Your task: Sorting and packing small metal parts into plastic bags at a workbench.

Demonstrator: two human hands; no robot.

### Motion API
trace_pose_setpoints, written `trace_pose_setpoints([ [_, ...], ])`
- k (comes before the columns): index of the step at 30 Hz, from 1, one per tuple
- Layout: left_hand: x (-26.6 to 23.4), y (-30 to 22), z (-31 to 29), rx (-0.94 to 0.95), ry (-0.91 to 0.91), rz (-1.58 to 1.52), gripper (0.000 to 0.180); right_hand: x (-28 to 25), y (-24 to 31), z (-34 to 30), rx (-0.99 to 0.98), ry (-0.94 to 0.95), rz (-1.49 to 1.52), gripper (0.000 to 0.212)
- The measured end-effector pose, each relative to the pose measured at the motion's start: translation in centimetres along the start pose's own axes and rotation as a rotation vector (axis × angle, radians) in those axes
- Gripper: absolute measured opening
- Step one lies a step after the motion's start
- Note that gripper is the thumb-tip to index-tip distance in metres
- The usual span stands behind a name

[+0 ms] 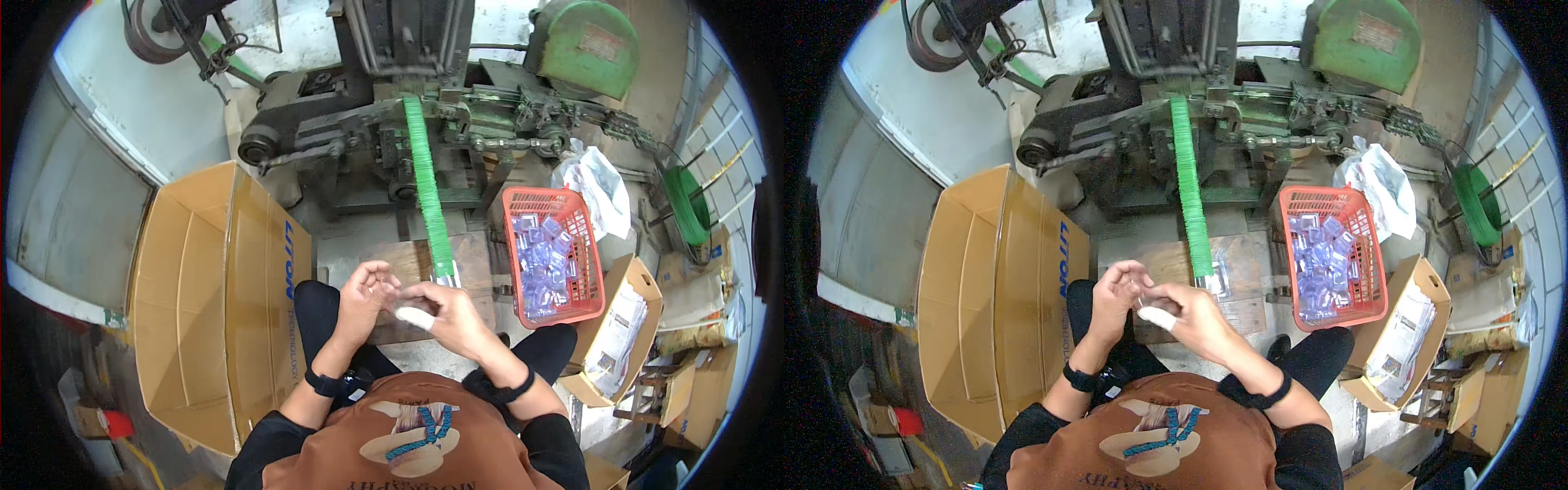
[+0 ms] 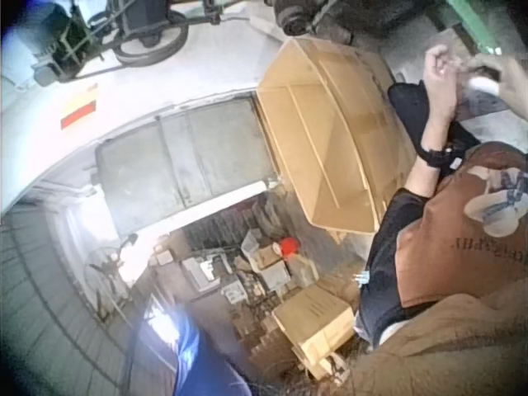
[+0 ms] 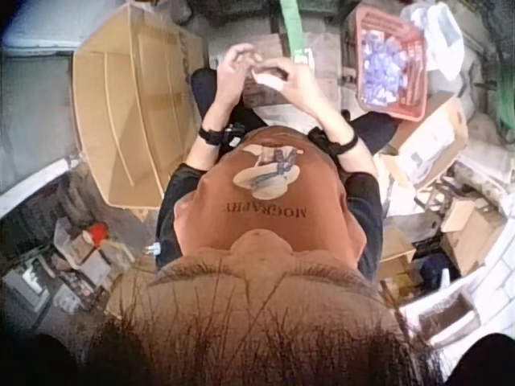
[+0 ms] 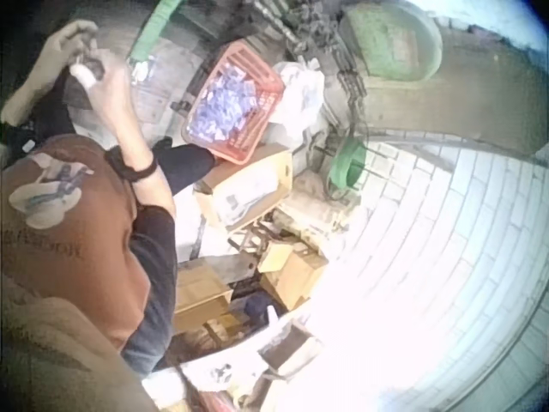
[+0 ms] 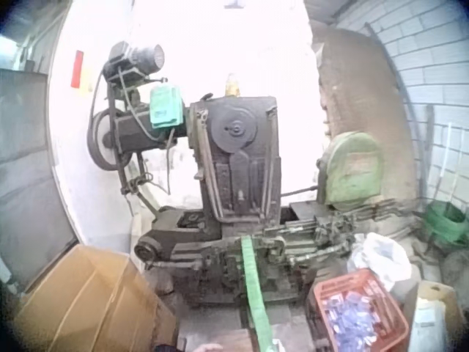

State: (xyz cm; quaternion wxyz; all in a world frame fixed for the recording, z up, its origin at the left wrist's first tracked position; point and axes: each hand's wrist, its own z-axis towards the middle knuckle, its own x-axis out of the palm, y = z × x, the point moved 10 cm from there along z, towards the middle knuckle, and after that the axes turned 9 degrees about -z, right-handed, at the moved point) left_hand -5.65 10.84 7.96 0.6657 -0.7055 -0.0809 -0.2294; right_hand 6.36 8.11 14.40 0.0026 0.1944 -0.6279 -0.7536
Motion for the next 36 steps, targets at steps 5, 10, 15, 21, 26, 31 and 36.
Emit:
trace_pose_setpoints([
  [5,0.2,-2.3,-1.7,0.088,-0.077,0.105,0.031,2.2,-2.5,-0.1,0.253,0.137,0.325,0.014],
  [10,-0.6,-2.3,-2.5,0.126,-0.132,0.172,0.024,3.8,-3.0,-0.6,0.294,0.186,0.481,0.017],
  [15,-0.7,-1.5,-2.7,0.058,-0.135,0.187,0.021,4.2,-3.9,-0.6,0.267,0.195,0.47,0.019],
  [21,-0.2,-0.7,-2.8,0.054,-0.067,0.002,0.025,4.7,-4.3,-0.3,0.294,0.219,0.605,0.015],
  [26,0.4,-0.2,-2.4,0.029,-0.024,-0.106,0.032,4.9,-5.0,-0.1,0.277,0.221,0.626,0.015],
  [31,0.5,2.2,-2.2,-0.186,0.109,-0.177,0.038,5.1,-4.4,0.1,0.275,0.247,0.491,0.017],
  [36,-1.0,6.0,-2.3,-0.412,0.062,-0.035,0.043,4.8,-4.6,-0.8,0.153,0.353,0.03,0.046],
])
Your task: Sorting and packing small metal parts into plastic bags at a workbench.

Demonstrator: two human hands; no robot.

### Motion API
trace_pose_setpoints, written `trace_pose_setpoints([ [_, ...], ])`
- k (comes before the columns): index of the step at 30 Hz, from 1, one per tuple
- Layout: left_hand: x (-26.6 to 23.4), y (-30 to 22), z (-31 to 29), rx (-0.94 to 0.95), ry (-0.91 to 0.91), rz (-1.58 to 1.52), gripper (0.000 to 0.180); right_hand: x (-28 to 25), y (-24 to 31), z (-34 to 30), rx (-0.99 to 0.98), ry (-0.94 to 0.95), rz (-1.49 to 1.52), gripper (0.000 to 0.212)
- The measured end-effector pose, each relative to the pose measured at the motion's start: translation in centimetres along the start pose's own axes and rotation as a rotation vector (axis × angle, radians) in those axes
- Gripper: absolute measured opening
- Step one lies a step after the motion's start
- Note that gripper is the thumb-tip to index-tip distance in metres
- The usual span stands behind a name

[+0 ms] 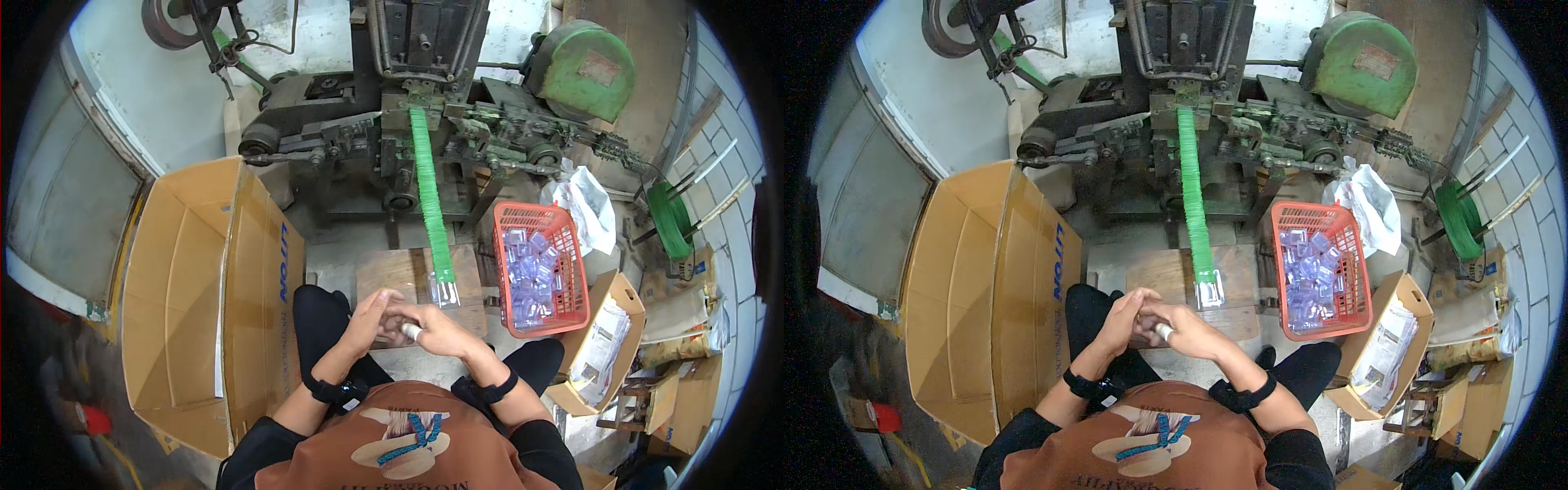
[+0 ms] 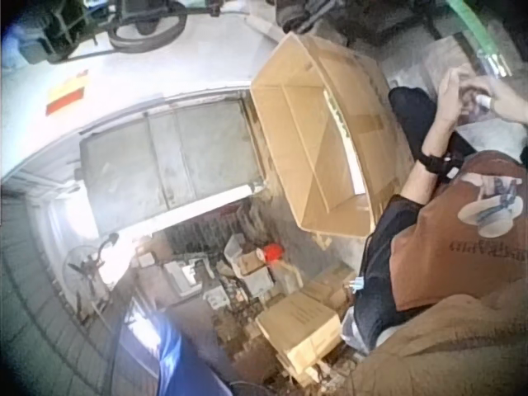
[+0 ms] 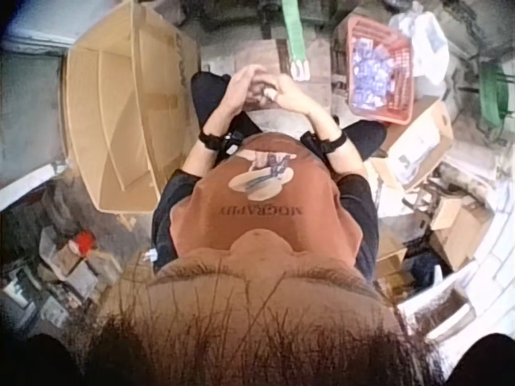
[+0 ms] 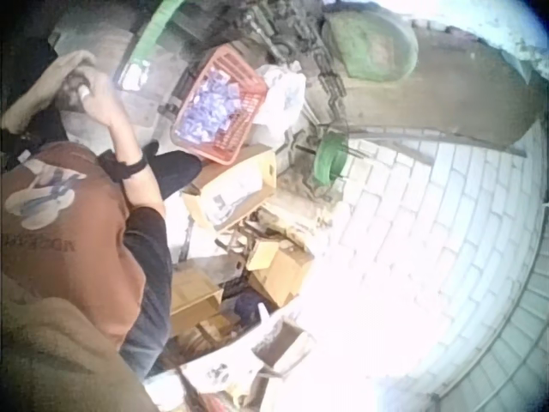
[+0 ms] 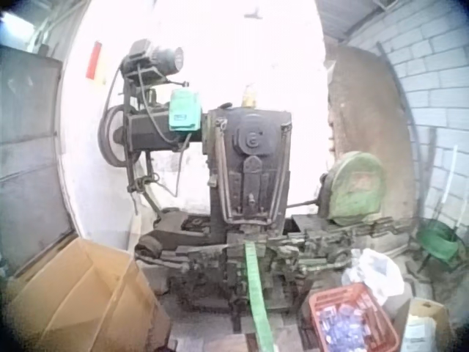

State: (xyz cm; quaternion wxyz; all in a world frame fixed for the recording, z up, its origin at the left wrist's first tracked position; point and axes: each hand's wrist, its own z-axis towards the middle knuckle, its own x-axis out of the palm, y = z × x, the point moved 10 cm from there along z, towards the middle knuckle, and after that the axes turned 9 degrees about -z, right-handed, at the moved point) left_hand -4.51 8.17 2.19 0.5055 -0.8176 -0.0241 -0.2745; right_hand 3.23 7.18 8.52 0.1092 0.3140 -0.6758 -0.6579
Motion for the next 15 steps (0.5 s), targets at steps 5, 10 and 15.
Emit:
trace_pose_setpoints([
  [5,-3.3,8.2,2.5,-0.299,-0.032,-0.25,0.054,-9.6,3.2,-2.6,-0.033,-0.402,-0.451,0.059],
  [10,3.9,9.9,4.9,-0.317,0.18,-0.404,0.055,-12.6,-0.7,0.0,0.163,-0.433,-0.795,0.05],
  [15,7.4,9.1,7.2,-0.246,0.147,-0.519,0.057,-12.5,-2.8,0.0,0.203,-0.45,-0.792,0.042],
])
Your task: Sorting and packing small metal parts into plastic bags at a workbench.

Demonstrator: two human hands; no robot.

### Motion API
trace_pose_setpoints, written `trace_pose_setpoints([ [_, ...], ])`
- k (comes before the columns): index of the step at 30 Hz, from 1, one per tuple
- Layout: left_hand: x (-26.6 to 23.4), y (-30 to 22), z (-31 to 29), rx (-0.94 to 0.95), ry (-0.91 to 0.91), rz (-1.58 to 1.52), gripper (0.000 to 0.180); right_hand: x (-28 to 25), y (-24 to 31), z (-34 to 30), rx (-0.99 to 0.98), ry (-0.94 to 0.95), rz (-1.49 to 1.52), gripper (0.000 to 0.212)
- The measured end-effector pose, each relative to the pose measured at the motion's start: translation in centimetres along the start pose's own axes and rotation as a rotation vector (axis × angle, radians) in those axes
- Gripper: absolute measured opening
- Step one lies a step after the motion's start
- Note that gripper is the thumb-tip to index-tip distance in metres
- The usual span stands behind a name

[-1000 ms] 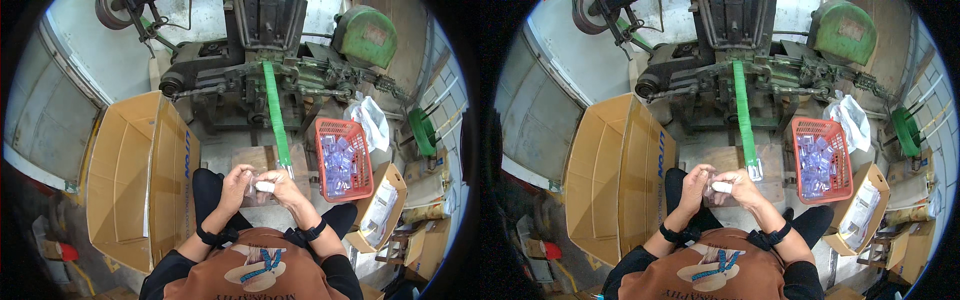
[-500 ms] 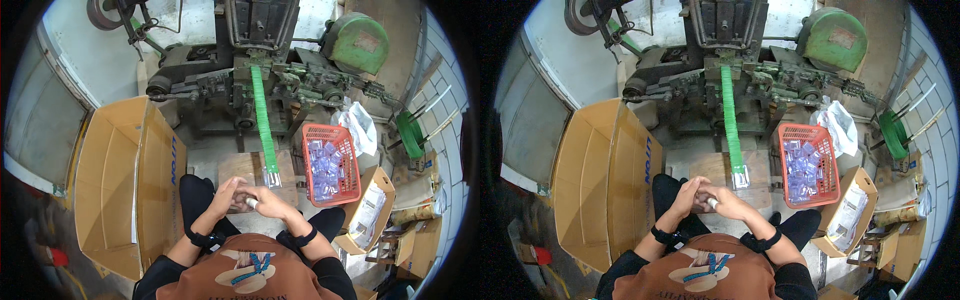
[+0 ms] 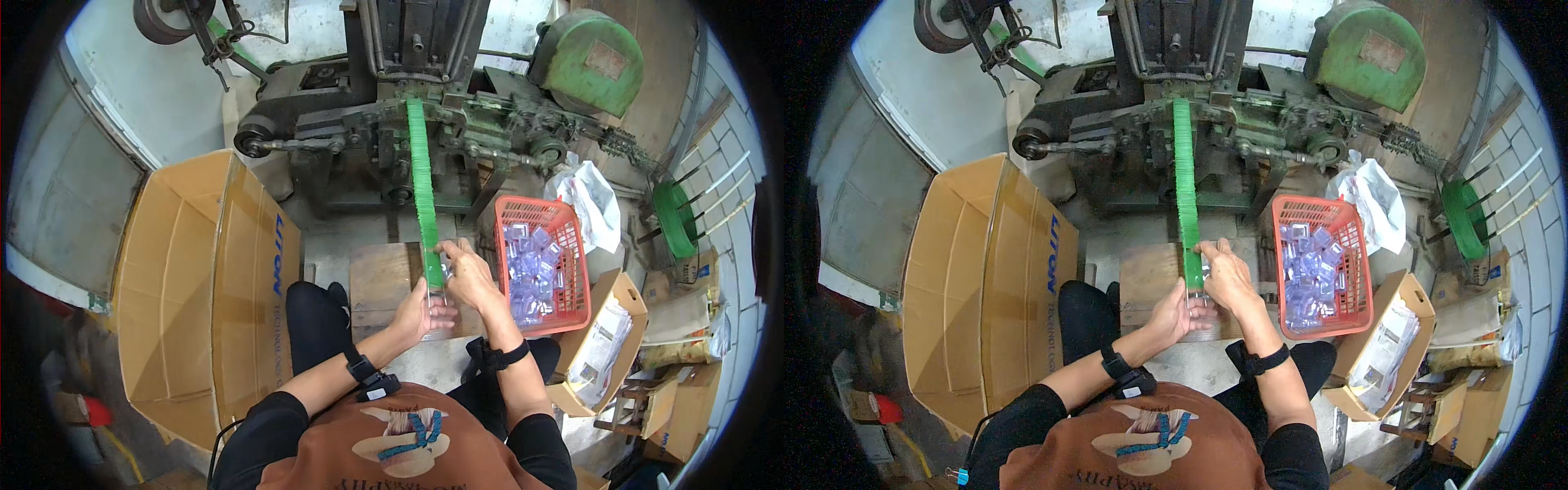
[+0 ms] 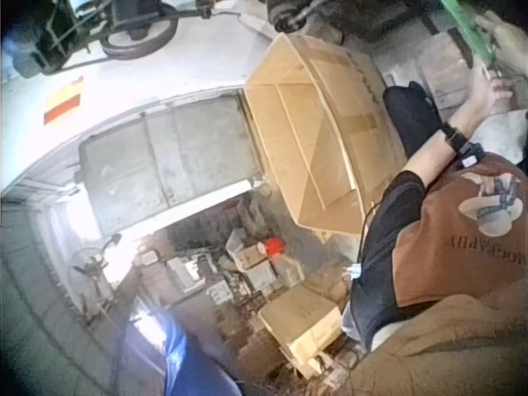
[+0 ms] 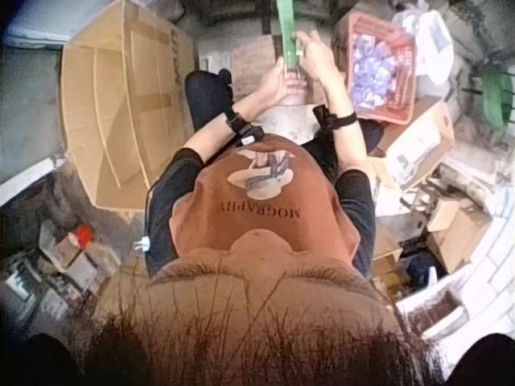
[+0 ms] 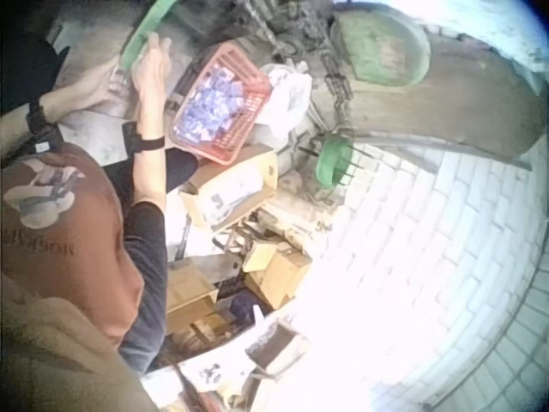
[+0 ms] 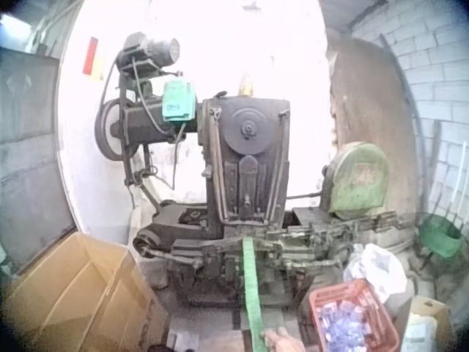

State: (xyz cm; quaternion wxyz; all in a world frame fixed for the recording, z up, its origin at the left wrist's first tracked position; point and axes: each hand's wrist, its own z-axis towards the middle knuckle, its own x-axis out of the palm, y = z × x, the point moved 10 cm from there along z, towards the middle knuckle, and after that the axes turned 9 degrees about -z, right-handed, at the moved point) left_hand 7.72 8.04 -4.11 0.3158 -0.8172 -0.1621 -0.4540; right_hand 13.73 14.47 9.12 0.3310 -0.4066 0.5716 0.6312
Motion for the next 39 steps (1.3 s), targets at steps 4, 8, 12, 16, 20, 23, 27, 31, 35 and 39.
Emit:
trace_pose_setpoints([
  [4,-0.2,-1.8,-0.6,0.124,-0.145,-0.016,0.055,0.4,0.2,-1.4,-0.067,0.011,0.085,0.024],
  [8,0.3,-2.8,-0.8,0.123,-0.173,0.031,0.052,-1.4,-0.9,-1.7,-0.053,-0.194,0.197,0.036],
  [12,1.2,-2.7,-0.8,0.127,-0.192,0.043,0.051,-1.2,-0.2,-0.7,-0.052,-0.157,0.207,0.05],
  [16,0.0,-2.5,-0.7,0.133,-0.196,0.032,0.053,0.0,-0.7,-1.0,-0.004,-0.058,0.097,0.038],
  [20,-0.6,-2.1,-0.7,0.107,-0.138,0.042,0.051,-0.1,-1.0,-1.8,-0.035,-0.051,0.32,0.021],
  [23,-0.3,-2.6,-0.7,0.092,-0.106,0.045,0.05,1.7,-1.5,-1.9,0.037,0.08,0.541,0.019],
  [27,1.4,-3.6,-1.4,0.061,-0.157,0.114,0.049,1.1,-0.3,-3.0,-0.034,-0.009,0.374,0.022],
  [31,0.6,-4.0,-1.1,0.038,-0.288,0.282,0.043,-2.3,2.4,-5.1,-0.072,-0.246,0.003,0.029],
  [35,4.1,-2.1,-3.4,-0.124,-0.117,0.301,0.036,-4.8,-0.4,-6.4,0.037,-0.397,0.057,0.032],
  [39,3.5,-1.1,-6.5,-0.306,-0.019,0.492,0.035,-3.1,-7.1,-6.4,0.241,-0.343,0.04,0.019],
])
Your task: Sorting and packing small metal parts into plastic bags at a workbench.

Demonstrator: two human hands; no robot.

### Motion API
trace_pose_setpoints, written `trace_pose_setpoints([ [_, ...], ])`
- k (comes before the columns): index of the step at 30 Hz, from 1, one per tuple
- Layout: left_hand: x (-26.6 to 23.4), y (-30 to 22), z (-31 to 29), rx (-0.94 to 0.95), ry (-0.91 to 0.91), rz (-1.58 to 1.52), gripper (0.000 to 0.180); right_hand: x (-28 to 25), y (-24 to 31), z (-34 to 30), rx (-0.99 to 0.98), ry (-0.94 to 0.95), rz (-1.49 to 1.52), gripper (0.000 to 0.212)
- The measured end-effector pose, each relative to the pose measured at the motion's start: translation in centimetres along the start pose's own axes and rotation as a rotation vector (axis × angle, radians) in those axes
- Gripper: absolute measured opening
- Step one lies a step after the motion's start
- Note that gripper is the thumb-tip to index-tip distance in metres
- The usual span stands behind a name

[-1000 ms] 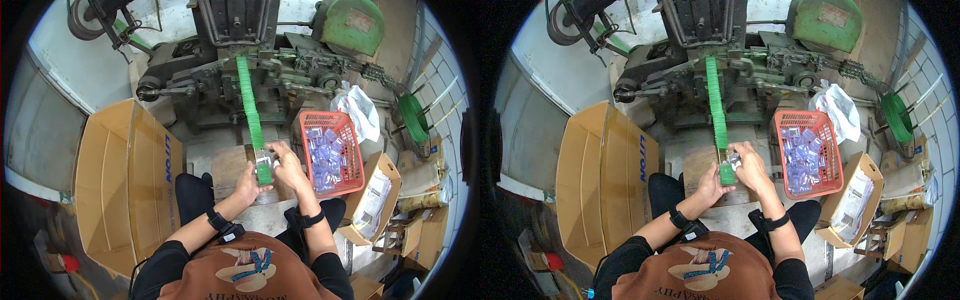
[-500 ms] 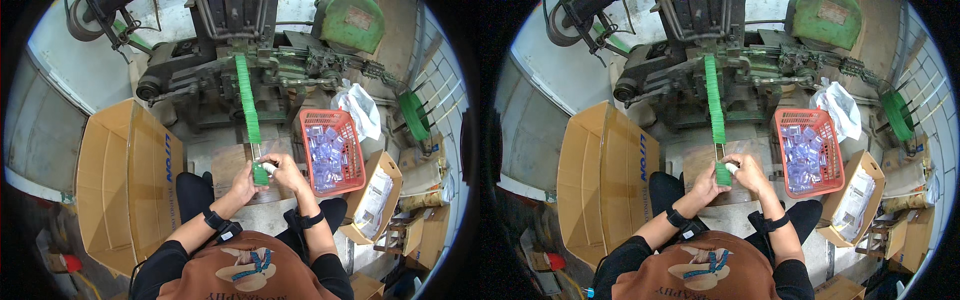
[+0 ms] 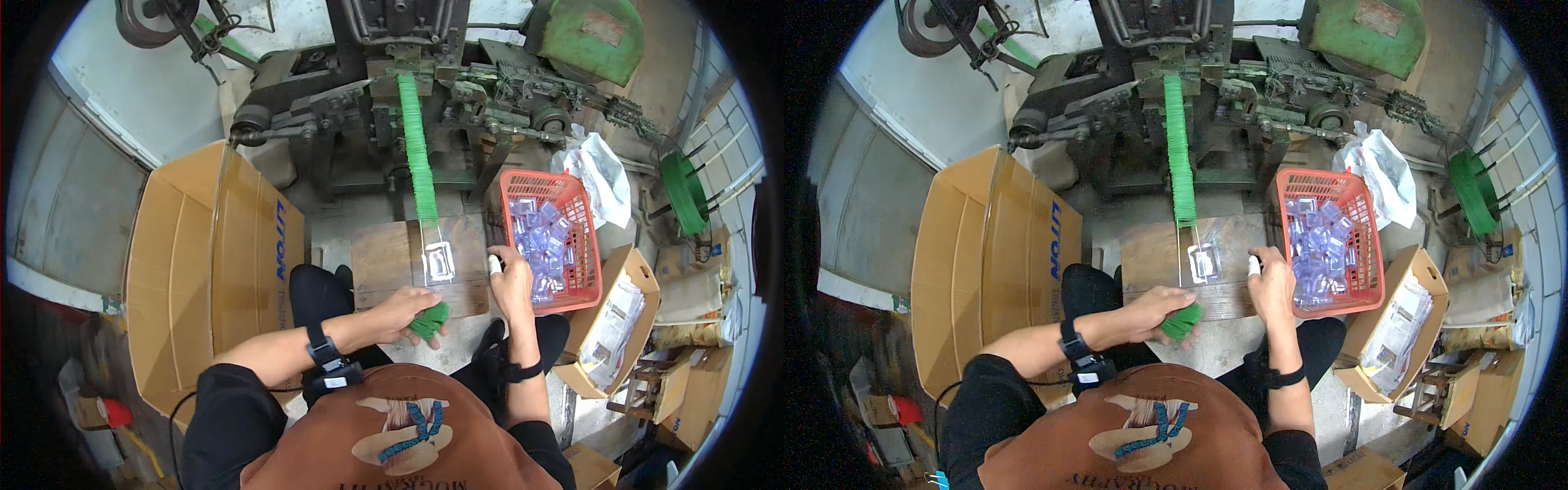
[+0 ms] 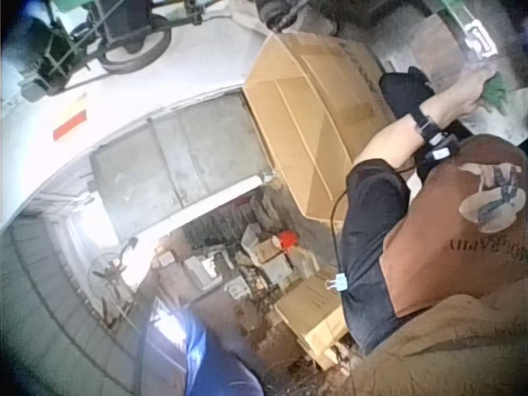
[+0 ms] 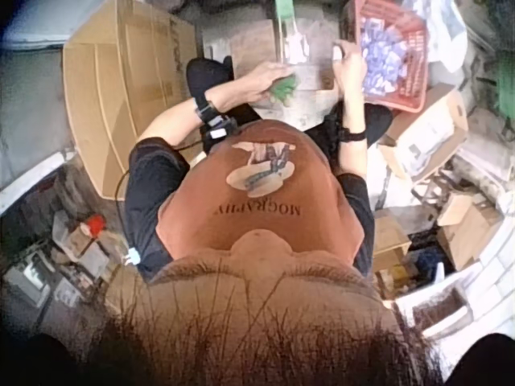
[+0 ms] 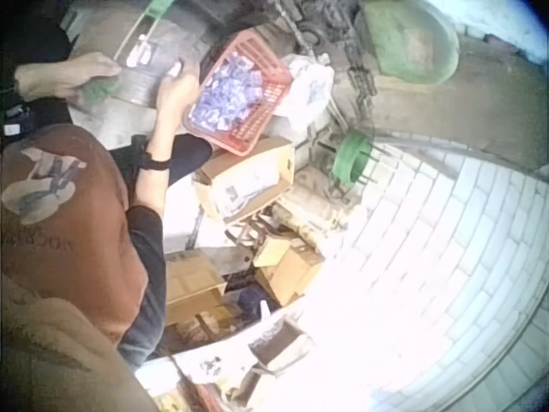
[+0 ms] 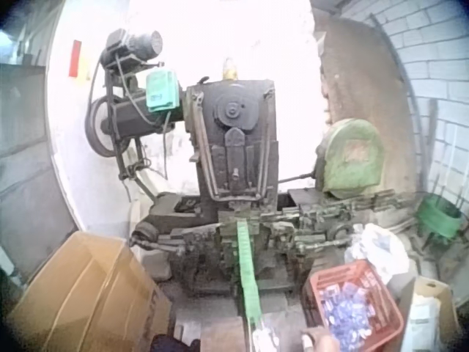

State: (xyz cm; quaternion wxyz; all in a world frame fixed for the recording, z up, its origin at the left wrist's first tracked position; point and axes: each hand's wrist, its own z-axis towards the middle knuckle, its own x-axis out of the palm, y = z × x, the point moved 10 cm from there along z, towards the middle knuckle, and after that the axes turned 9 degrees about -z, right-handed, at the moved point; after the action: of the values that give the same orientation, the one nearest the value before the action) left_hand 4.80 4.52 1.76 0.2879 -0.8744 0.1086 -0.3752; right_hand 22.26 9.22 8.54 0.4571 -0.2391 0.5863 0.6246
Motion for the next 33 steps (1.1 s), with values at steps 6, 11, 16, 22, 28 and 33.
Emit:
trace_pose_setpoints([
  [6,0.5,-7.3,-7.4,0.139,0.014,0.22,0.043,13.0,-5.3,-1.2,0.123,0.405,-0.319,0.045],
  [11,-5.2,-14.8,-15.4,0.392,-0.286,0.393,0.033,16.9,-4.2,-1.3,0.015,0.37,-0.395,0.03],
  [16,-16.0,-20.4,-27.6,0.713,-0.791,0.47,0.025,17.9,-5.1,-0.6,-0.046,0.179,-0.105,0.025],
  [22,-37.4,-12.6,-39.5,0.905,-1.307,0.245,0.027,18.7,-5.7,0.4,-0.036,0.252,-0.291,0.032],
  [28,-50.7,6.1,-37.9,0.531,-1.631,0.461,0.03,19.3,-7.5,-0.1,-0.177,0.22,-0.482,0.028],
  [33,-54.6,15.1,-35.8,0.48,-1.821,0.352,0.016,17.0,-2.5,-0.6,-0.336,0.032,-0.557,0.013],
])
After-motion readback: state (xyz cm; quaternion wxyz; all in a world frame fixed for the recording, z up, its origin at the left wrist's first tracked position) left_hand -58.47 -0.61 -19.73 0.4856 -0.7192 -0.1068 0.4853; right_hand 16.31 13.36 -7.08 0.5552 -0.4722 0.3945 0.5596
